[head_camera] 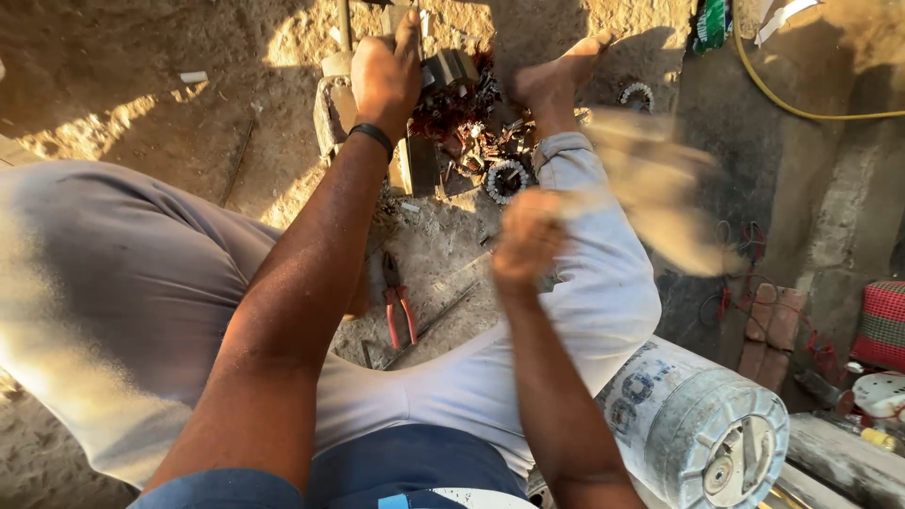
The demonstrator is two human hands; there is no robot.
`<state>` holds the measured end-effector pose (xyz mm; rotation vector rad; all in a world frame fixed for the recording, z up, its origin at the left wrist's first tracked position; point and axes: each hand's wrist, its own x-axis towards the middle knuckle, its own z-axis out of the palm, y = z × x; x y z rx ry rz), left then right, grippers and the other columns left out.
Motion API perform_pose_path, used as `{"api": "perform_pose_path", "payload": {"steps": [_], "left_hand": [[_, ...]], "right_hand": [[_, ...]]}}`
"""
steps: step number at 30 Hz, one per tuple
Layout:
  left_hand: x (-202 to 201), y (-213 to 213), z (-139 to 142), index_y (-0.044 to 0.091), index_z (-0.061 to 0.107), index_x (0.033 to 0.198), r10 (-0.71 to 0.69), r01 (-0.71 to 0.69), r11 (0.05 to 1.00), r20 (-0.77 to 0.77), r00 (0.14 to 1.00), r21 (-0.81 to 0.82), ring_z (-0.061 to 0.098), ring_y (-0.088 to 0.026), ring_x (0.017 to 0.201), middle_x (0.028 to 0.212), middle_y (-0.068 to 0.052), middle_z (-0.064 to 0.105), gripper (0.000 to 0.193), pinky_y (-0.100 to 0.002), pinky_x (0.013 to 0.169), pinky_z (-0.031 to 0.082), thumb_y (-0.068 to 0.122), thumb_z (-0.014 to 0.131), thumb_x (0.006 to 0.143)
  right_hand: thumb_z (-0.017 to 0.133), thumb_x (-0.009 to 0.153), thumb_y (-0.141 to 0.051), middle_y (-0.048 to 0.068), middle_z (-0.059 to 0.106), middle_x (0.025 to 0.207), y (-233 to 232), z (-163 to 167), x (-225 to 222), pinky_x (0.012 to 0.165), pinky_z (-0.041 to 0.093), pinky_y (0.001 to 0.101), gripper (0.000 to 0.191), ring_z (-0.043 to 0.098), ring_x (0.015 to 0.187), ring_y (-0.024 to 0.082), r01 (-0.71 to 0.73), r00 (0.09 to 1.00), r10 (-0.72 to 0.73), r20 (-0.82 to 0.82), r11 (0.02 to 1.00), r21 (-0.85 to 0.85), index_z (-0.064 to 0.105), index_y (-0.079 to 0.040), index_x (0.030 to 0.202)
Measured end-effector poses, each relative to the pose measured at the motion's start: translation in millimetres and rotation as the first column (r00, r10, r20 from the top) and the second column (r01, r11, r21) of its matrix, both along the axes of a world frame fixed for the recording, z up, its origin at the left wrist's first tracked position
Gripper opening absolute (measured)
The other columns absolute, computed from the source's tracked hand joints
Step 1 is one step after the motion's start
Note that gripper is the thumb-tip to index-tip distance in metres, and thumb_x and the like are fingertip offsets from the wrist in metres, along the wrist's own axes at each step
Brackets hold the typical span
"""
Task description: The person sits on the ground and uses a hammer and chisel to strip copper wire from a stator coil. They repeatedly strike the chisel to separate the copper from the laminated core, then pull out the loosened copper strands by hand.
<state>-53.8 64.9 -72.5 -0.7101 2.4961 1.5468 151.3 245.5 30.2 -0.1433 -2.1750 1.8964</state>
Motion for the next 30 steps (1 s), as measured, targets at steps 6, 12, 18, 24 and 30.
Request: {"api": "perform_pose_path", "payload": {"steps": [6, 12, 18, 24, 30], "left_hand": [[3.3, -4.6, 10.9, 0.018, 0.066, 0.093, -0.326, 0.195, 0.876, -0.242, 0.914, -0.442, 0.056, -0.014, 0.055, 0.067, -0.006, 0.063, 0.047, -0.032, 0.051, 0.051, 0.062, 0.052, 0.100], [20.5, -20.0, 64.7, 0.007, 0.063, 0.073, -0.398, 0.391, 0.917, -0.159, 0.903, -0.078, 0.052, -0.016, 0.055, 0.064, -0.006, 0.057, 0.073, -0.037, 0.058, 0.053, 0.072, 0.047, 0.102], [34.2, 25.8, 105.7, 0.010, 0.067, 0.099, -0.598, 0.462, 0.626, -0.007, 0.801, -0.629, 0.057, -0.023, 0.071, 0.072, -0.005, 0.057, 0.060, -0.054, 0.086, 0.043, 0.069, 0.060, 0.088], [34.2, 43.3, 111.2, 0.012, 0.067, 0.108, -0.661, 0.690, 0.461, 0.303, 0.687, -0.559, 0.061, -0.020, 0.084, 0.083, -0.002, 0.064, 0.033, -0.051, 0.104, 0.038, 0.044, 0.067, 0.098], [25.2, -13.3, 71.5, 0.011, 0.073, 0.101, -0.421, 0.418, 0.907, -0.126, 0.898, -0.051, 0.067, -0.012, 0.064, 0.087, -0.004, 0.073, 0.033, -0.036, 0.063, 0.061, 0.043, 0.073, 0.092]], "right_hand": [[0.060, 0.100, -0.024, -0.003, 0.044, 0.054, 0.1, -42.2, 32.9, 0.035, 0.024, 0.0303, 0.027, 0.035, 0.040, 0.011, 0.089, 0.611, 0.065, 0.789, 0.985, -0.151, 0.051, -0.008, 0.080], [0.060, 0.100, -0.025, -0.004, 0.046, 0.055, 5.5, -14.3, 36.8, 0.035, 0.026, 0.0291, 0.024, 0.037, 0.039, 0.008, 0.191, 0.598, 0.013, 0.801, 0.969, -0.159, 0.053, -0.012, 0.081], [0.062, 0.101, -0.026, -0.005, 0.040, 0.054, 1.5, -19.2, 32.5, 0.034, 0.023, 0.0284, 0.031, 0.032, 0.038, 0.006, 0.201, 0.621, 0.086, 0.779, 0.943, -0.265, 0.048, -0.012, 0.077], [0.062, 0.101, -0.026, -0.005, 0.043, 0.055, 5.7, -22.0, 33.6, 0.034, 0.025, 0.0288, 0.030, 0.034, 0.038, 0.007, 0.202, 0.627, 0.051, 0.778, 0.953, -0.226, 0.049, -0.011, 0.079], [0.062, 0.101, -0.026, -0.003, 0.044, 0.055, 4.0, -17.9, 28.5, 0.034, 0.027, 0.0296, 0.026, 0.035, 0.038, 0.008, 0.212, 0.650, 0.006, 0.760, 0.959, -0.189, 0.052, -0.010, 0.082]]}}
